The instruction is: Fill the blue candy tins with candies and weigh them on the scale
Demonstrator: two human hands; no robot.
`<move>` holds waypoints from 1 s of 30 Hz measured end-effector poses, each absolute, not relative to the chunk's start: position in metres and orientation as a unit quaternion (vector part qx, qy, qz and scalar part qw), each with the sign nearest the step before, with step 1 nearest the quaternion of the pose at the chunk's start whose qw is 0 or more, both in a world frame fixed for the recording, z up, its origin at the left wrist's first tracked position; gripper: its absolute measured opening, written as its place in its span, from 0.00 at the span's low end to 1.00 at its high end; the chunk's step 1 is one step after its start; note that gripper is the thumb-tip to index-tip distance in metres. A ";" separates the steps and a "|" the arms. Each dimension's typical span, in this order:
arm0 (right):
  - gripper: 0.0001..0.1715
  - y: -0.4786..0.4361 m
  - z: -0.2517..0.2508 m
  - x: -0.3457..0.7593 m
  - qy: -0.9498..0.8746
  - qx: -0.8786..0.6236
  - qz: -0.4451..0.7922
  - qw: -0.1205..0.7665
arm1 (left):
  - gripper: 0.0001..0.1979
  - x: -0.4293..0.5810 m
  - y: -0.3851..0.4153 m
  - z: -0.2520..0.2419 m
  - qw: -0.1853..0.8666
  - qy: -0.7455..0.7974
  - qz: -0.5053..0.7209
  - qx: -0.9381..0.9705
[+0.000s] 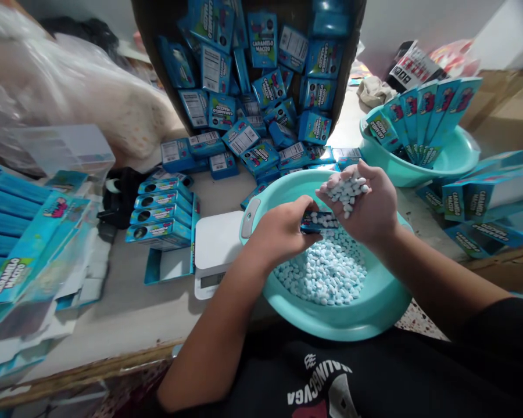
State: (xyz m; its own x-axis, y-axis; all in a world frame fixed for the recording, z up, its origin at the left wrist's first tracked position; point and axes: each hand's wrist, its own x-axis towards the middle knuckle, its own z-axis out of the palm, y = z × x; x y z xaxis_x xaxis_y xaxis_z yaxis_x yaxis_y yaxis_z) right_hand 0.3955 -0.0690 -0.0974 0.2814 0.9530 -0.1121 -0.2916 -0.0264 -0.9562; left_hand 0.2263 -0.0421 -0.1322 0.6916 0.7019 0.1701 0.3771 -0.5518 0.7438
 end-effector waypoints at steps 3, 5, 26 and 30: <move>0.15 -0.066 -0.099 0.398 -0.330 -0.493 0.493 0.636 | 0.19 0.226 -0.043 -0.132 0.339 0.328 0.238 0.849; 0.15 -0.062 -0.104 0.406 -0.351 -0.503 0.468 0.636 | 0.19 0.226 -0.043 -0.132 0.304 0.349 0.236 0.854; 0.13 -0.071 -0.124 0.430 -0.683 -0.645 0.178 0.292 | 0.18 0.227 -0.044 -0.128 0.152 0.446 0.221 0.854; 0.13 -0.072 -0.123 0.431 -0.664 -0.661 0.180 0.300 | 0.18 0.227 -0.044 -0.127 0.153 0.454 0.224 0.849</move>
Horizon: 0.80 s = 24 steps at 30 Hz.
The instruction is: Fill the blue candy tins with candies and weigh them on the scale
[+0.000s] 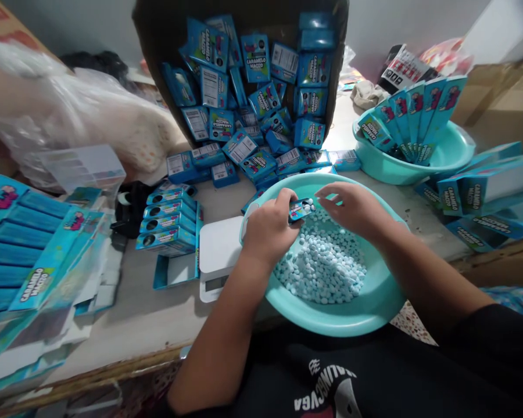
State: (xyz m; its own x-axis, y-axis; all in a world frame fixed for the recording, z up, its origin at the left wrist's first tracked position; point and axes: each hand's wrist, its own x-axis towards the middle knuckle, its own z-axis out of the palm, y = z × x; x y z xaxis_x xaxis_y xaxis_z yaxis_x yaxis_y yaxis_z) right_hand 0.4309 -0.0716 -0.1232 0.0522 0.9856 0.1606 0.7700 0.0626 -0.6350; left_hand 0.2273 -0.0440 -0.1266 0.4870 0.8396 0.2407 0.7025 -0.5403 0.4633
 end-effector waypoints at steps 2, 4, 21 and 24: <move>0.18 -0.071 -0.124 0.426 -0.650 -0.655 0.222 0.314 | 0.18 0.227 -0.044 -0.128 0.152 0.441 0.227 0.855; 0.22 -0.070 -0.125 0.420 -0.647 -0.646 0.246 0.321 | 0.18 0.227 -0.043 -0.129 0.150 0.429 0.235 0.859; 0.32 -0.071 -0.123 0.417 -0.620 -0.654 0.289 0.322 | 0.17 0.228 -0.044 -0.130 0.179 0.460 0.284 0.822; 0.35 -0.070 -0.124 0.417 -0.598 -0.641 0.327 0.352 | 0.19 0.226 -0.044 -0.132 0.230 0.455 0.334 0.793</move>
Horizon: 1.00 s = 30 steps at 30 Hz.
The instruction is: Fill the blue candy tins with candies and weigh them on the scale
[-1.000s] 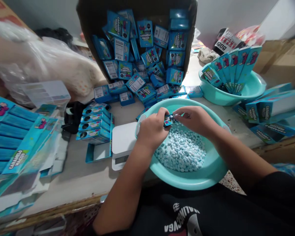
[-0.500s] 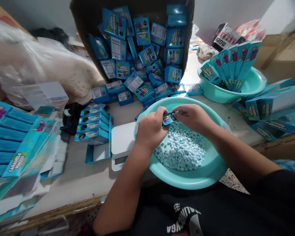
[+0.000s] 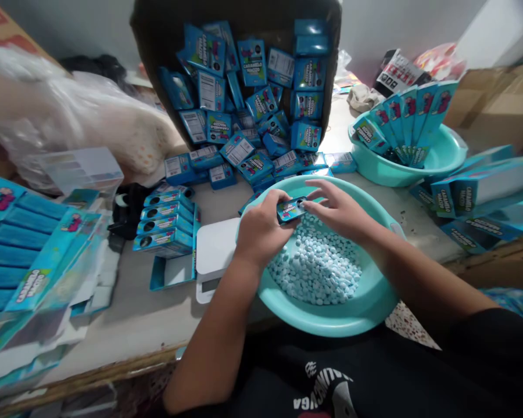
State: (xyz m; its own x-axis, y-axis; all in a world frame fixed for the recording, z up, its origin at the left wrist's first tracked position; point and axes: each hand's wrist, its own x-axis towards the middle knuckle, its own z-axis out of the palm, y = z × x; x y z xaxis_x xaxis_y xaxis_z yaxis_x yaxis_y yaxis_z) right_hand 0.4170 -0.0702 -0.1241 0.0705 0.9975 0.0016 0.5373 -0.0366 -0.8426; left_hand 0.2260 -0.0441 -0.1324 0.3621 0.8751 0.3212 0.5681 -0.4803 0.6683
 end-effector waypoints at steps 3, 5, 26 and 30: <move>0.32 -0.071 -0.126 0.421 -0.570 -0.617 0.332 0.428 | 0.24 0.214 -0.040 -0.130 0.254 0.469 0.452 0.715; 0.29 -0.074 -0.127 0.423 -0.567 -0.610 0.332 0.442 | 0.26 0.196 -0.037 -0.125 0.251 0.467 0.528 0.663; 0.50 0.111 -0.107 0.373 -0.716 -0.678 0.110 0.128 | 0.26 0.093 -0.027 -0.129 0.199 0.544 0.314 0.752; 0.61 0.143 -0.134 0.334 -0.701 -0.690 0.158 0.087 | 0.20 0.074 -0.061 -0.115 0.087 0.543 0.416 0.725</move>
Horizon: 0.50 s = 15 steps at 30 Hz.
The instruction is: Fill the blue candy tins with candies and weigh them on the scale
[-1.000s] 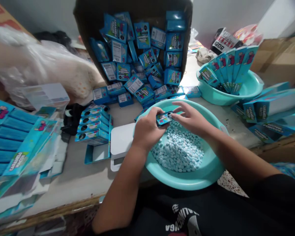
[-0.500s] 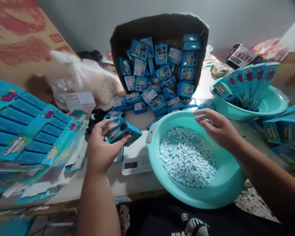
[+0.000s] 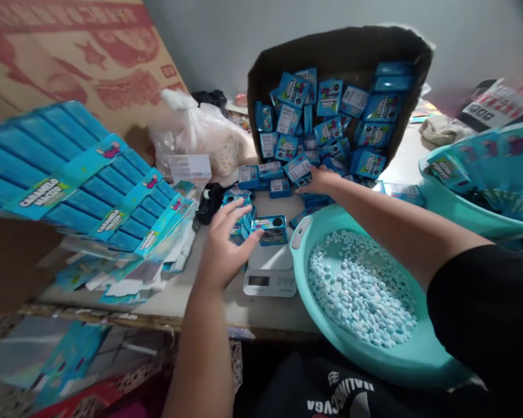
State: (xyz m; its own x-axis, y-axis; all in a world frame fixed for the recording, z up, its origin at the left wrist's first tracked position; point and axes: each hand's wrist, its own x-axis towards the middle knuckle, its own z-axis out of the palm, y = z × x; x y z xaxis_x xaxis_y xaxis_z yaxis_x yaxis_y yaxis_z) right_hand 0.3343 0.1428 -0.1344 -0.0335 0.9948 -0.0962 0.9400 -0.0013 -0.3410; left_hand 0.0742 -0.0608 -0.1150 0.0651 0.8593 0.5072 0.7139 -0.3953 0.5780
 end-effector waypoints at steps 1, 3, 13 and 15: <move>0.60 0.146 -0.141 0.328 -0.701 -0.689 0.160 0.090 | 0.17 0.068 -0.071 -0.114 0.063 0.542 0.467 0.696; 0.55 0.149 -0.151 0.320 -0.702 -0.684 0.161 0.111 | 0.18 0.058 -0.088 -0.114 0.034 0.541 0.566 0.621; 0.43 0.067 -0.070 0.367 -0.753 -0.565 0.144 0.305 | 0.28 0.131 -0.104 -0.114 0.131 0.464 0.697 0.531; 0.46 0.017 -0.044 0.381 -0.771 -0.494 0.218 0.339 | 0.27 0.153 -0.097 -0.114 0.322 0.426 0.650 0.540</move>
